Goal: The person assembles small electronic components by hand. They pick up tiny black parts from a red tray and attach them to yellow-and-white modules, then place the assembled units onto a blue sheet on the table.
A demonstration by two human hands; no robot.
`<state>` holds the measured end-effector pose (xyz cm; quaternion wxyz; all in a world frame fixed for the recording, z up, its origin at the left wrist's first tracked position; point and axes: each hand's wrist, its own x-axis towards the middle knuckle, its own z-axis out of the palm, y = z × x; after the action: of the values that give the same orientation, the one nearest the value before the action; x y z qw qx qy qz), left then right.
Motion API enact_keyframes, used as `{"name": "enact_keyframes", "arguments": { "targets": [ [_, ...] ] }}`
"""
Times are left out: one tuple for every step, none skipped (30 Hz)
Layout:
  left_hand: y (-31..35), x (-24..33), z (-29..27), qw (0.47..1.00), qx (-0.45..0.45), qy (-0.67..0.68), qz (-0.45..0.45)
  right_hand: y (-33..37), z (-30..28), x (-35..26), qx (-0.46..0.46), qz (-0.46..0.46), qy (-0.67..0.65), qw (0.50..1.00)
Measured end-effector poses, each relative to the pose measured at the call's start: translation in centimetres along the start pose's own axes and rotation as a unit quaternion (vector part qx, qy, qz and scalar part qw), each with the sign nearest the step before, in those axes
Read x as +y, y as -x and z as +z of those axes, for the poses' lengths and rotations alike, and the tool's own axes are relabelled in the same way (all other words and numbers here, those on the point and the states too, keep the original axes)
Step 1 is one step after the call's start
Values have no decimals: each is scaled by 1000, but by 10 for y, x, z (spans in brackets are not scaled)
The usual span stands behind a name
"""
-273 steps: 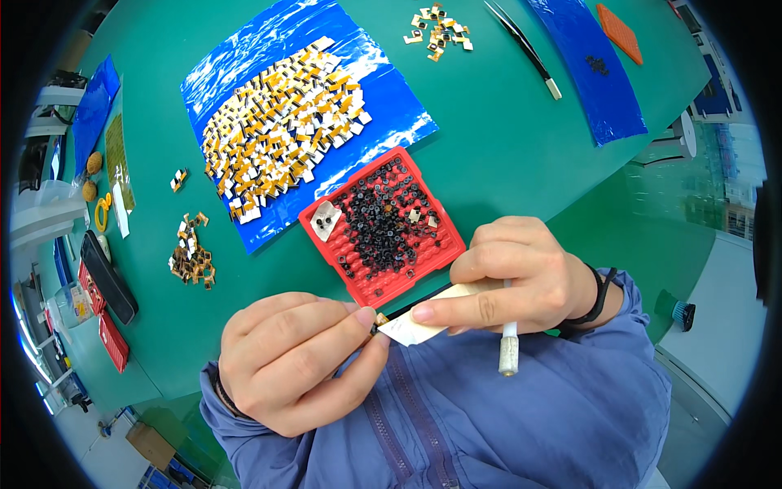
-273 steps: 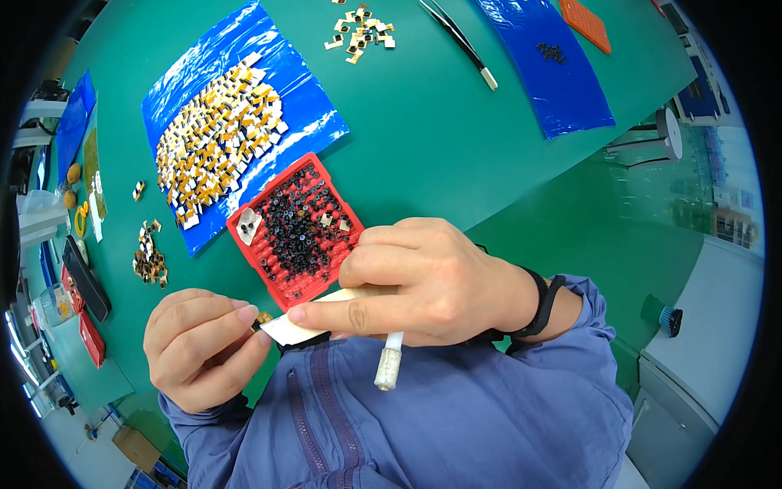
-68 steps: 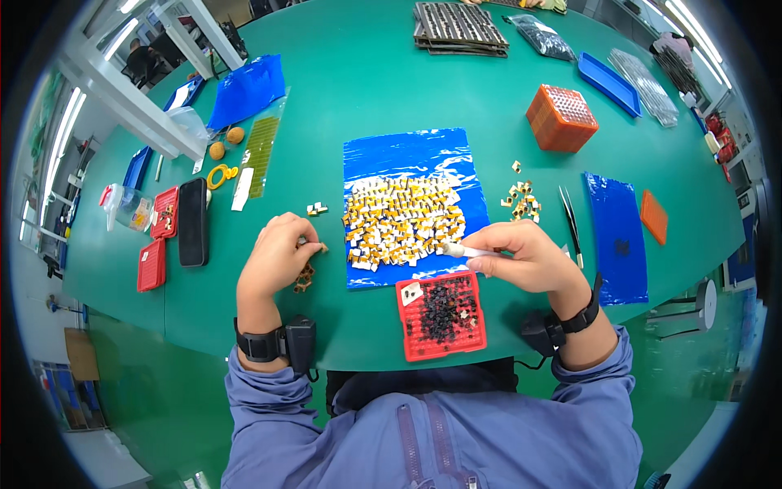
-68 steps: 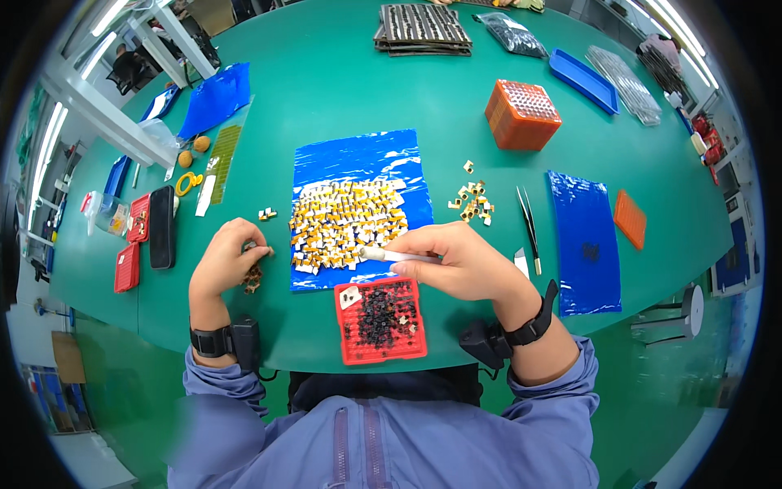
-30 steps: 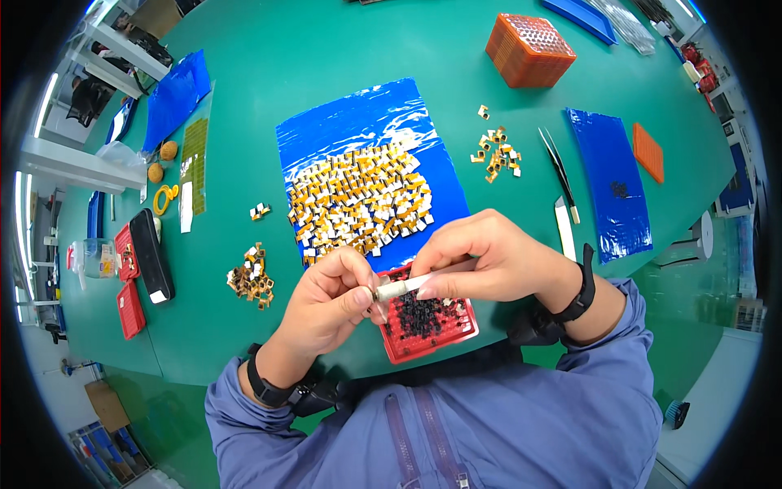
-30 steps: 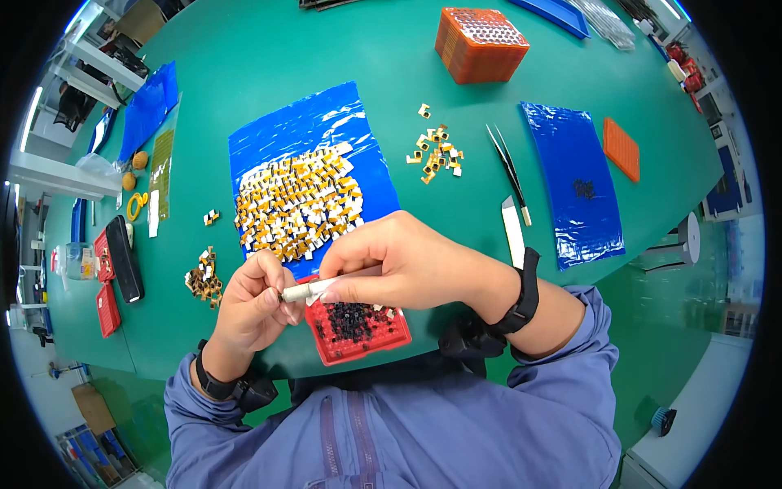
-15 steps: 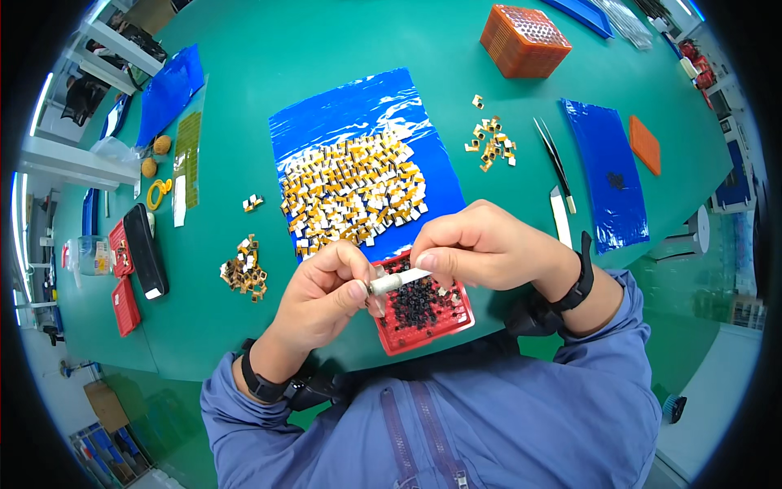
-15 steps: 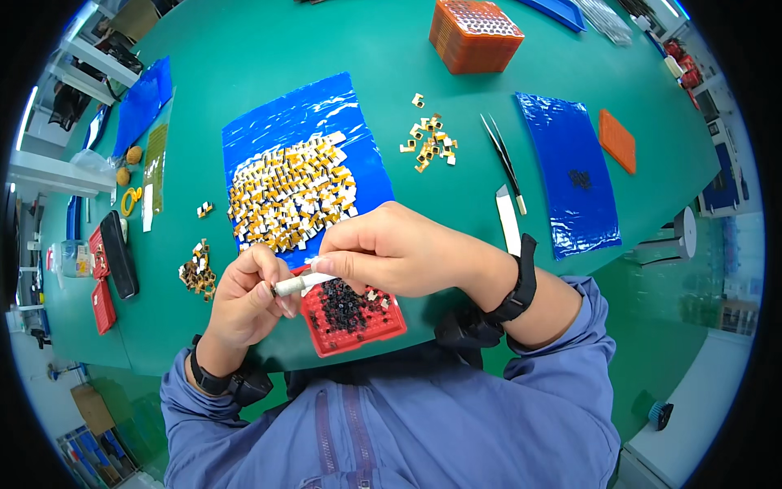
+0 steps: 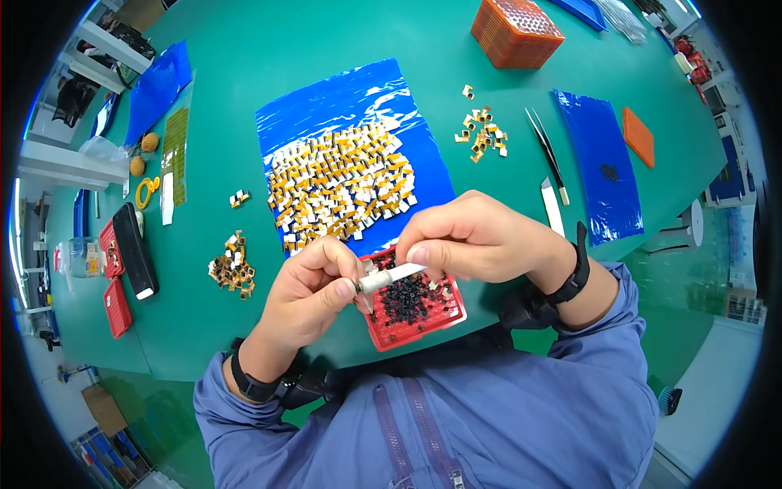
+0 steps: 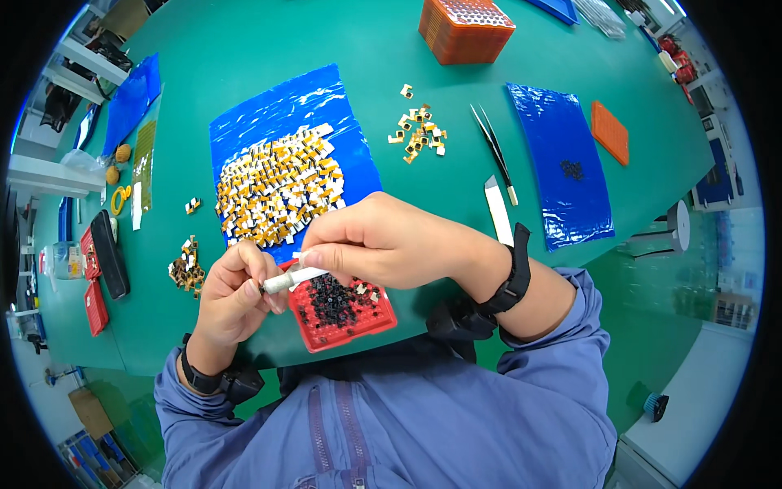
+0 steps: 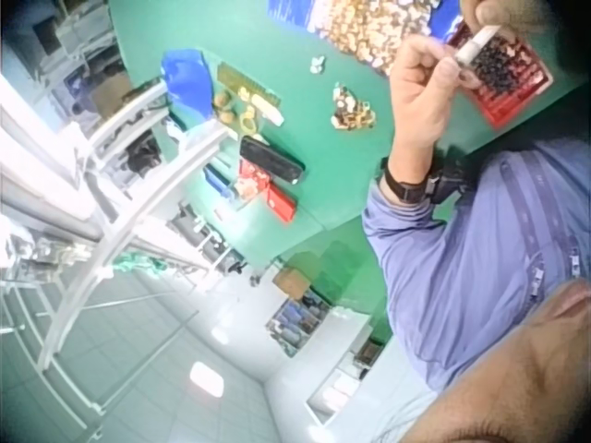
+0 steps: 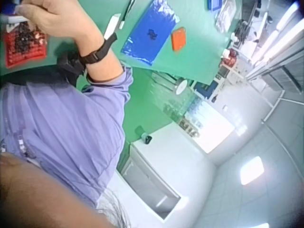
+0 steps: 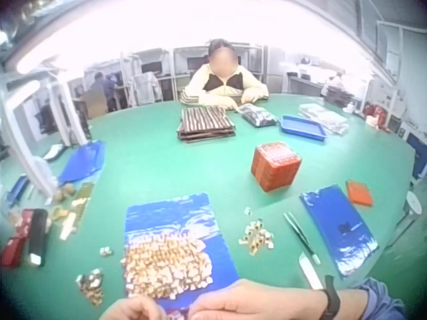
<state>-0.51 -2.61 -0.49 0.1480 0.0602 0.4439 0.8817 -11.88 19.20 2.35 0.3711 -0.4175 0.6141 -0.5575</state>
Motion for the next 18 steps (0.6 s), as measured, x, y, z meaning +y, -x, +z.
{"name": "enact_keyframes", "arguments": {
  "targets": [
    [0,0,0,1000,-2,2,1,0,-1,0,-10,17,0,1000],
    [0,-1,1,1000,-4,3,3,0,-1,-1,-9,6,19,1000],
    [0,-1,1,1000,-6,4,5,-1,-2,-2,-8,-5,38,999],
    [0,-1,1,1000,-5,3,12,-1,-2,-3,-6,-16,57,998],
    [0,-1,2,1000,-5,2,19,-1,-1,-2,-2,-15,43,999],
    [0,-1,2,1000,-4,1,27,0,1,-2,3,-13,29,999],
    [0,-1,2,1000,-3,-3,28,0,2,-1,7,-12,15,1000],
    [0,-1,1,1000,-2,-6,28,0,2,-1,1,-11,23,1000],
    [1,-1,1,1000,-1,-9,28,1,1,-1,-6,-9,31,999],
    [2,-1,1,1000,-4,-15,24,1,1,0,-13,-8,39,999],
    [2,0,1,1000,-7,-21,20,0,0,1,1,-48,60,997],
    [3,0,1,999,-10,-27,15,-2,0,2,15,-87,80,993],
    [3,0,1,999,-7,-34,17,-3,0,3,29,-125,101,987],
    [3,0,1,999,-4,-41,19,-2,0,-1,9,-52,52,997],
    [4,0,2,999,-1,-48,20,0,-1,-9,-11,22,2,1000],
    [4,0,2,998,-6,-53,19,2,-1,-13,-31,95,-48,994],
    [3,1,3,998,-11,-57,17,2,-1,-10,-32,61,-7,998],
    [2,1,3,998,-17,-61,15,2,-2,-5,-32,27,33,999]
  ]
}}
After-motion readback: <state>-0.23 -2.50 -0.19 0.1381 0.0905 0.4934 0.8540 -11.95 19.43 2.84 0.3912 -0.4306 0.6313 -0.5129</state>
